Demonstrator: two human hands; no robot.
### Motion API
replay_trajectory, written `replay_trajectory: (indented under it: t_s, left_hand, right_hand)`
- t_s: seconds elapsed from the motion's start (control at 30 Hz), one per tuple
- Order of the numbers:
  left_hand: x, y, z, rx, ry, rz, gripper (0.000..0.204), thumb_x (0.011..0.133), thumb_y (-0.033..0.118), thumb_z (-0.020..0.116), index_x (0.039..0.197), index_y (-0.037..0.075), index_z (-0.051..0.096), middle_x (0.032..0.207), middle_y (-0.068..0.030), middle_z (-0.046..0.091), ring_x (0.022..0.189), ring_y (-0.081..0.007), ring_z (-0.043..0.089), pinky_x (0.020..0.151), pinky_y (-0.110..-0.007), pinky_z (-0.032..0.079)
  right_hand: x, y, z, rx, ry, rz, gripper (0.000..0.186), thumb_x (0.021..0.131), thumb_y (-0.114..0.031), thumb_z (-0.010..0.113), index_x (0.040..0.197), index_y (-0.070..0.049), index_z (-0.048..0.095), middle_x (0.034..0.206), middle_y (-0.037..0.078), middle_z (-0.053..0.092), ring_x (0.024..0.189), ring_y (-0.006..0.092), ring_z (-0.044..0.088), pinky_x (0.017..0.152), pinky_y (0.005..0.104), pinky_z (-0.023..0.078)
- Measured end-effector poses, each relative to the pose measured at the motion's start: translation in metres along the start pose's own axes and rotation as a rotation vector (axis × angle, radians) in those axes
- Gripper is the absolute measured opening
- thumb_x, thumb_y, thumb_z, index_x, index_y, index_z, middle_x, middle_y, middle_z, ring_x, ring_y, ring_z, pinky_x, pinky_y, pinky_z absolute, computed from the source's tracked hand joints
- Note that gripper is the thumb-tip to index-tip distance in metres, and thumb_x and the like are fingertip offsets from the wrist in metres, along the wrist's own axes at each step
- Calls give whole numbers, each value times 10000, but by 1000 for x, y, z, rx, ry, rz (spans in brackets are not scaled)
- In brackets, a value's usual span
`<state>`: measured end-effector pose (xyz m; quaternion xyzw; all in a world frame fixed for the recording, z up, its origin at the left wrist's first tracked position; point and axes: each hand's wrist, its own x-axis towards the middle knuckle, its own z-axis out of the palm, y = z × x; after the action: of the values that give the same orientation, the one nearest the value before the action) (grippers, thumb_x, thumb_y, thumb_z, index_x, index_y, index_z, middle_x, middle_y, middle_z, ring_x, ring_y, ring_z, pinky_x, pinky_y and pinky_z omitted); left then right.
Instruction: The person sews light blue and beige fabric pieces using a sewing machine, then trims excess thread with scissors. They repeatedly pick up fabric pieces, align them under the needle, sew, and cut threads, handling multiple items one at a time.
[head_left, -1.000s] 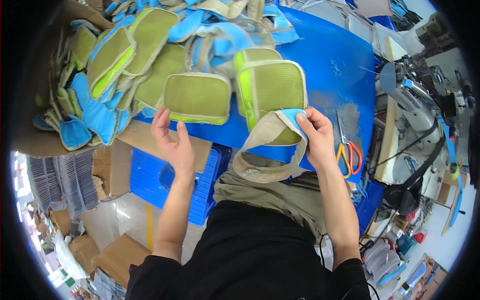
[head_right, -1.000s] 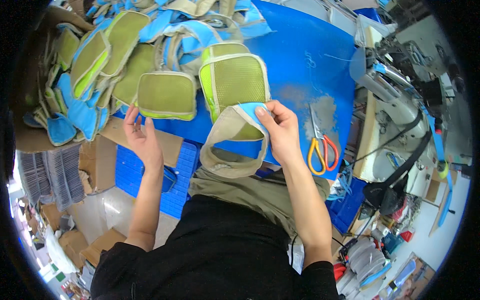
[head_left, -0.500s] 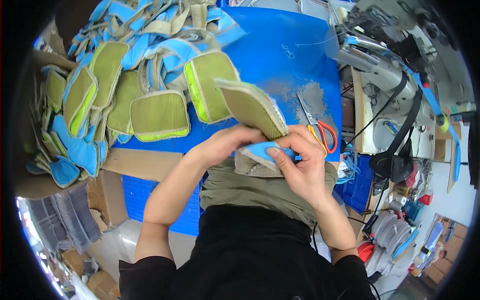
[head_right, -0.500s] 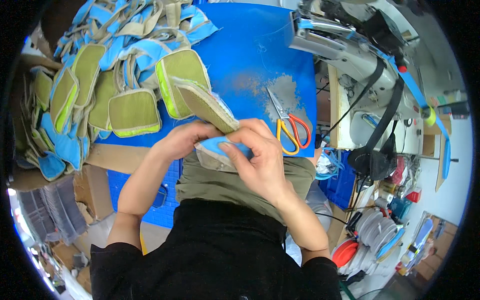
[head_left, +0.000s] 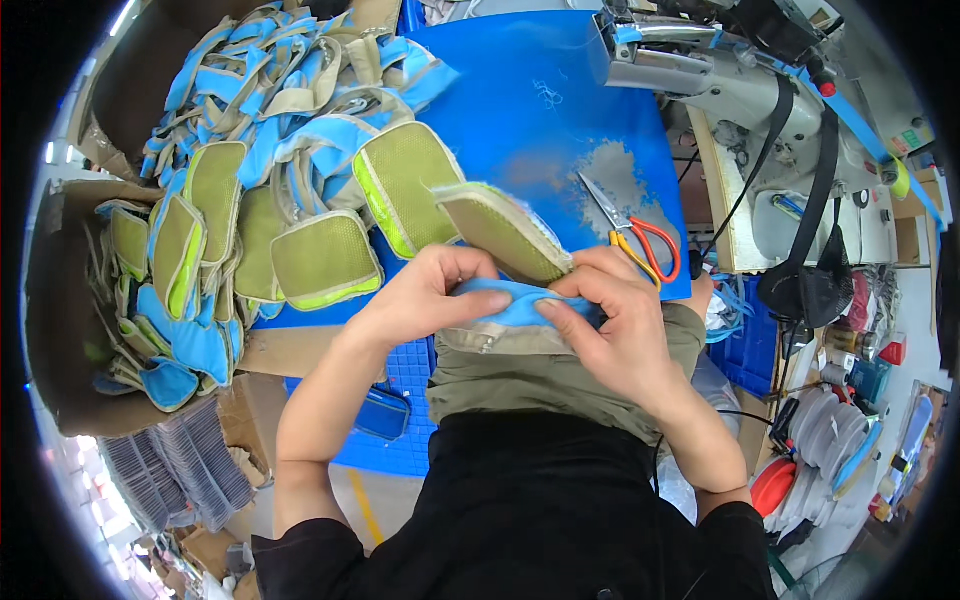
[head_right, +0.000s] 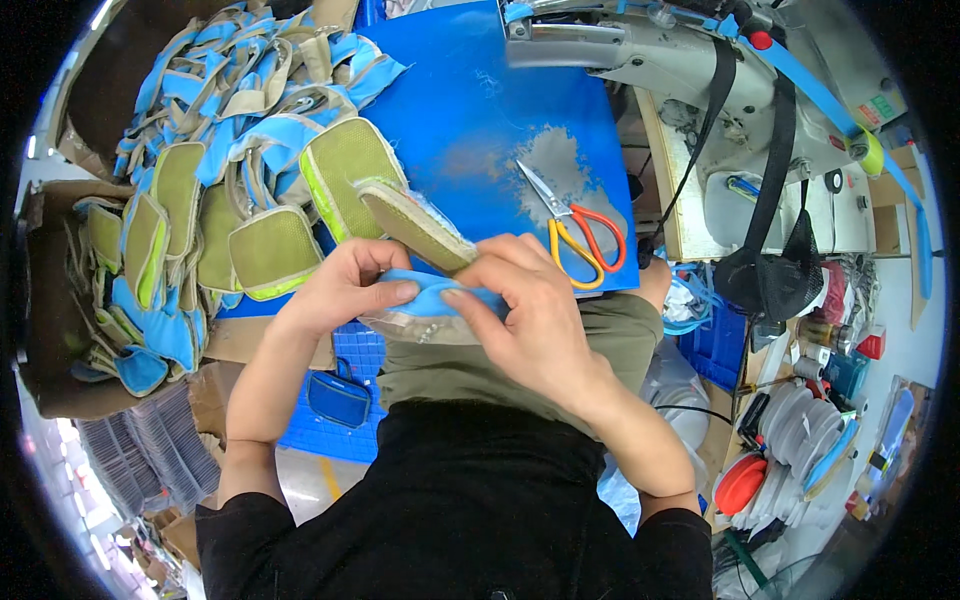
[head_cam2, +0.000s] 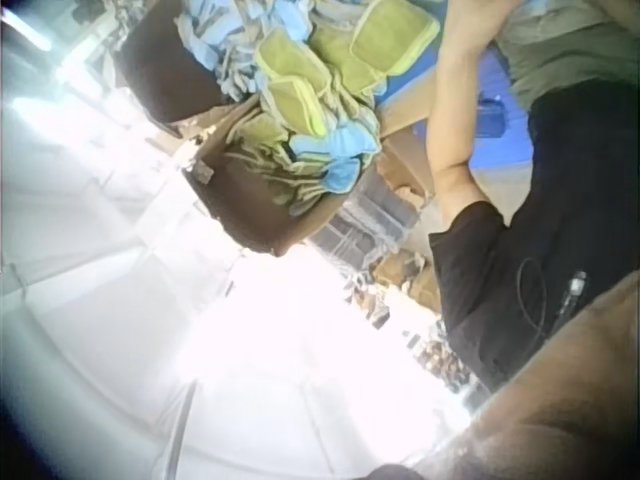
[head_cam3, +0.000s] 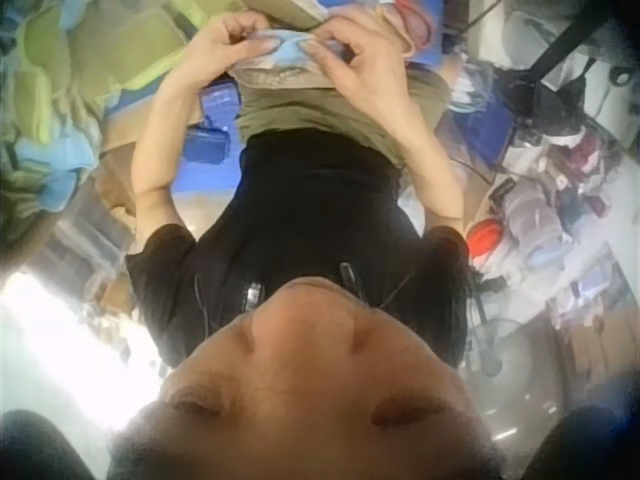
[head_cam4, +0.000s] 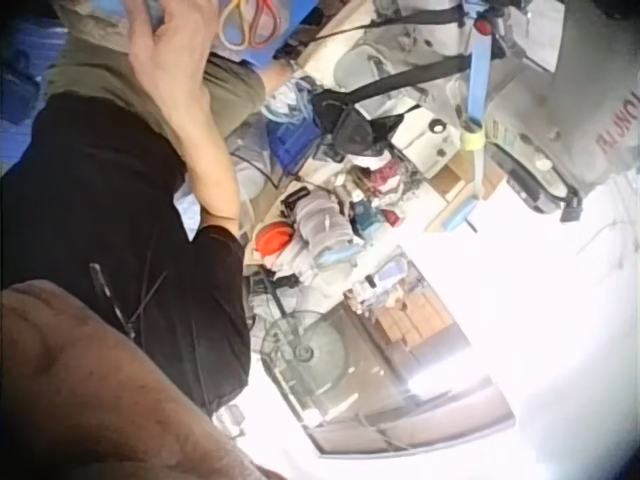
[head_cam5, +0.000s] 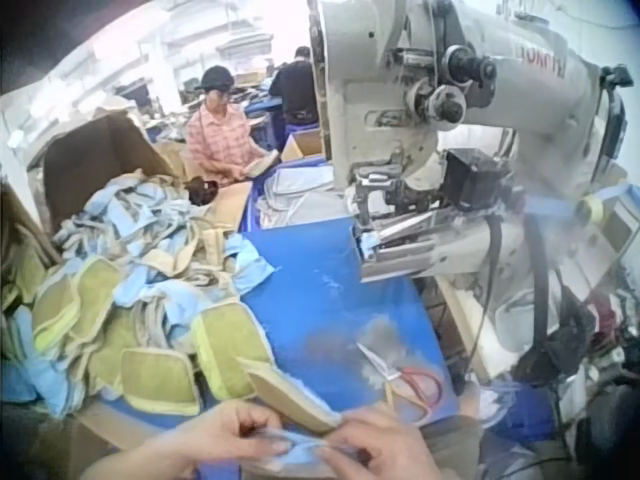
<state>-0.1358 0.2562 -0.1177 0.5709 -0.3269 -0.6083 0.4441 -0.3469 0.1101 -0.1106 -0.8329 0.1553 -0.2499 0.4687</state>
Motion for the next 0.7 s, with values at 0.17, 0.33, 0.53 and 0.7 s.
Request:
replay_trajectory:
  t_s: [0.17, 0.33, 0.53, 0.7]
  left_hand:
    - [-20, 31, 9, 357, 195, 76, 129, 913, 112, 784, 869, 14, 713, 742, 33, 625, 693, -24, 530, 566, -253, 402]
    - [-28, 69, 25, 765, 302, 224, 120, 815, 28, 825, 875, 9, 724, 746, -9, 624, 666, -96, 566, 594, -265, 413]
    - [-23, 96, 29, 1106, 282, 433, 198, 701, 7, 864, 863, 17, 751, 947, -103, 712, 837, -216, 663, 704, -316, 480]
    - [-3, 113, 33, 1237, 184, 621, 146, 755, 10, 817, 825, 6, 689, 1181, -146, 713, 846, -223, 649, 764, -323, 493]
  right_hand:
    - [2, 0, -2, -10, -49, 2, 154, 804, -79, 828, 889, -1, 726, 965, 134, 661, 879, 293, 629, 740, 375, 478]
    - [-1, 1, 0, 31, -29, -22, 125, 818, -88, 788, 852, -20, 688, 909, 122, 649, 822, 332, 588, 716, 422, 453]
    - [-1, -5, -5, 47, -58, 6, 158, 811, -98, 825, 861, -13, 701, 902, 93, 656, 840, 282, 617, 705, 378, 457]
    - [-1, -4, -6, 146, -17, 9, 136, 826, -116, 783, 821, -20, 687, 857, 118, 643, 799, 329, 590, 702, 432, 452]
